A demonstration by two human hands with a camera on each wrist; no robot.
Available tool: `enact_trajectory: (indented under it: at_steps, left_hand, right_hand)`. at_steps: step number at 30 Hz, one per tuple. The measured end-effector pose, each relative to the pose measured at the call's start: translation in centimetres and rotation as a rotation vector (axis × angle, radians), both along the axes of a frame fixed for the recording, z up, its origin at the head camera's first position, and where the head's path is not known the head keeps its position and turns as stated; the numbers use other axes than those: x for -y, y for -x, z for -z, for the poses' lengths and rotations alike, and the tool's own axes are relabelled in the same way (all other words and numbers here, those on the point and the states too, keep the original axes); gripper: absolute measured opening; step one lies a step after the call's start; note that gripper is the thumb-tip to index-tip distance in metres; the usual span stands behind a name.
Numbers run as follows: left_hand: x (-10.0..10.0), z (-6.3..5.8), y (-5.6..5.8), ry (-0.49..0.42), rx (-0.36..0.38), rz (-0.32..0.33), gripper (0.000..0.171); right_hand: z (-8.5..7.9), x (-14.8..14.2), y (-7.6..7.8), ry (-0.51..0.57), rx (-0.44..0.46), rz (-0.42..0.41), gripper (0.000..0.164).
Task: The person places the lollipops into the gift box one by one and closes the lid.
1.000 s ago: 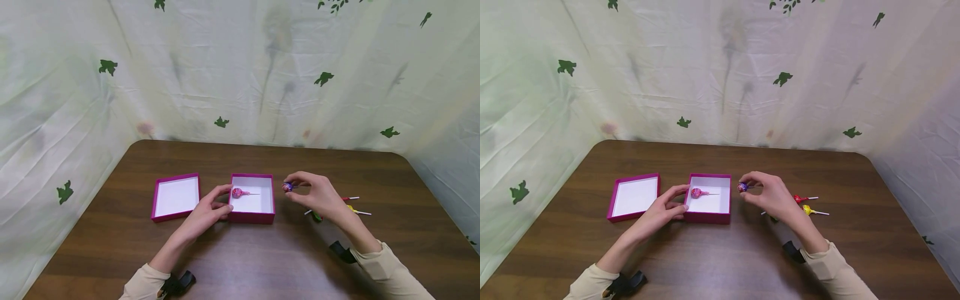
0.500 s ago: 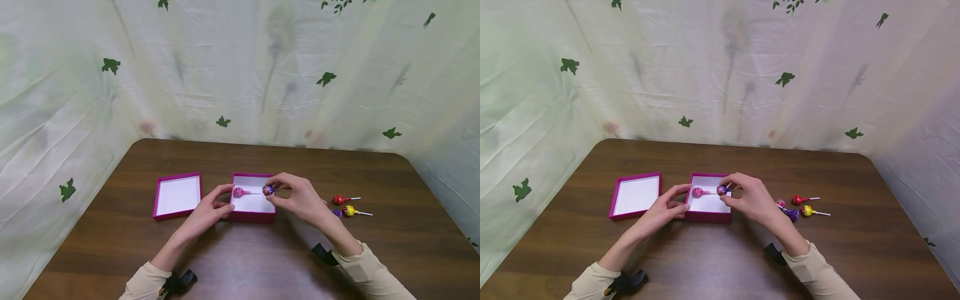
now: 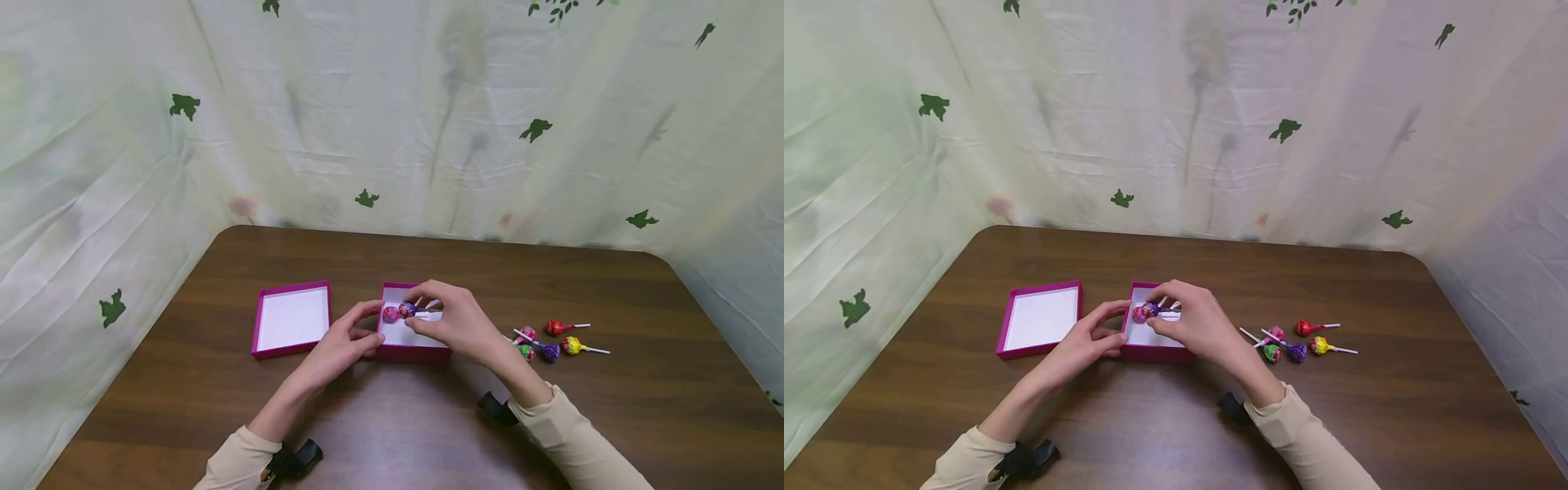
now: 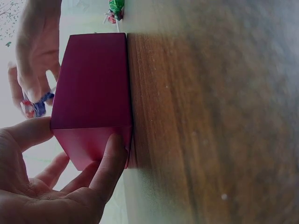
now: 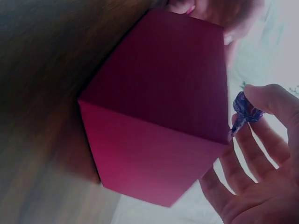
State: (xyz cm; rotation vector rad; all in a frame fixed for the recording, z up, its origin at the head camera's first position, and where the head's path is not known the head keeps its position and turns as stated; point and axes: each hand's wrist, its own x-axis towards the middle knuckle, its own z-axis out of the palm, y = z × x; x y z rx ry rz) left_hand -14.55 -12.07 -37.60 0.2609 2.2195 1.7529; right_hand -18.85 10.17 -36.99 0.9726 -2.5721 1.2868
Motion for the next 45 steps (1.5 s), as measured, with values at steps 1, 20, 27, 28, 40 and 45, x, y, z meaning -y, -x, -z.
enact_trajectory:
  at_steps: [1, 20, 27, 28, 40, 45]
  left_hand:
    - [0.0, 0.0, 0.0, -0.001, 0.0, 0.003, 0.056]
    - [0.0, 0.1, -0.2, -0.002, -0.008, 0.003, 0.055]
    - [-0.1, 0.0, -0.2, 0.001, 0.002, -0.007, 0.054]
    - [-0.1, 0.1, -0.2, 0.0, 0.003, -0.008, 0.054]
    - [-0.1, -0.2, -0.2, -0.006, -0.001, -0.018, 0.054]
    - [-0.2, -0.2, -0.3, -0.005, 0.001, -0.02, 0.054]
  right_hand:
    - [0.1, 0.2, 0.1, -0.008, -0.001, 0.001, 0.029]
    - [1.1, 3.2, 2.8, -0.339, 0.198, -0.013, 0.018]
    - [1.6, 3.9, 3.3, -0.394, 0.148, -0.001, 0.018]
    - [1.7, 4.0, 3.3, -0.401, 0.138, 0.008, 0.018]
    - [2.5, 4.5, 3.4, -0.408, 0.062, 0.096, 0.021]
    - [2.6, 4.4, 3.3, -0.4, 0.056, 0.082, 0.021]
